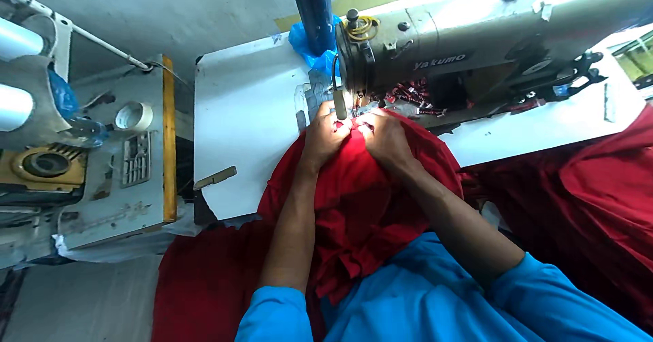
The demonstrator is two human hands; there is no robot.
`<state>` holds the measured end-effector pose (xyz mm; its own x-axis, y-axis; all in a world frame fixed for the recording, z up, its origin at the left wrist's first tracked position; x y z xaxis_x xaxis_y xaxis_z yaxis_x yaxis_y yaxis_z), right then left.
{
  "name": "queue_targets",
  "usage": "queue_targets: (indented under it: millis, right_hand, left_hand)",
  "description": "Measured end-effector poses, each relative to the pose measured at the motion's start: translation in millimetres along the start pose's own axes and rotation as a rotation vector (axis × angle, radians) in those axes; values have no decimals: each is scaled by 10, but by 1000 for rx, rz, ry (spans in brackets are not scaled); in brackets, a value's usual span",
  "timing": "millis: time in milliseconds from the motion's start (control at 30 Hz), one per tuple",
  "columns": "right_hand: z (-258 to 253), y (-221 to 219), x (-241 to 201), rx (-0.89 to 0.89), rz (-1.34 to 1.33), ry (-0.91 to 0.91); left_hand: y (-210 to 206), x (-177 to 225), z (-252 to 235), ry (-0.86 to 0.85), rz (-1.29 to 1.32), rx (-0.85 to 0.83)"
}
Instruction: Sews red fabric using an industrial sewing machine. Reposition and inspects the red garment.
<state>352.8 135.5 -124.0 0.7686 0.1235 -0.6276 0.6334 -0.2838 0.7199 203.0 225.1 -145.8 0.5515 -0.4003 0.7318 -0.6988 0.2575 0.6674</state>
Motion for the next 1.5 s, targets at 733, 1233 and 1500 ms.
queue_targets:
  millis: [733,1233,1500]
  right_hand:
    - [233,117,181,-2,199,398]
    - [198,24,100,-203,366,495]
    - [251,22,61,-206,395,442]
  left_hand:
    - [-83,57,-96,202,-200,27]
    - [35,94,46,37,-62,114]
    - [244,204,653,-320,-195,96]
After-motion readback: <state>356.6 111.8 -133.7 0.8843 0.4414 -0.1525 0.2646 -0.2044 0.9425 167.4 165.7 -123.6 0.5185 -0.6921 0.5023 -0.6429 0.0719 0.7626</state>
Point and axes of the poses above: each hand's wrist, its own z-axis away from the middle knuckle, its own y-axis out of the back of the hand, x = y × z, the point moved 4 cm from there along -z, towards the middle knuckle, and after that the axes turned 11 degrees about y, right-handed, at the moved point
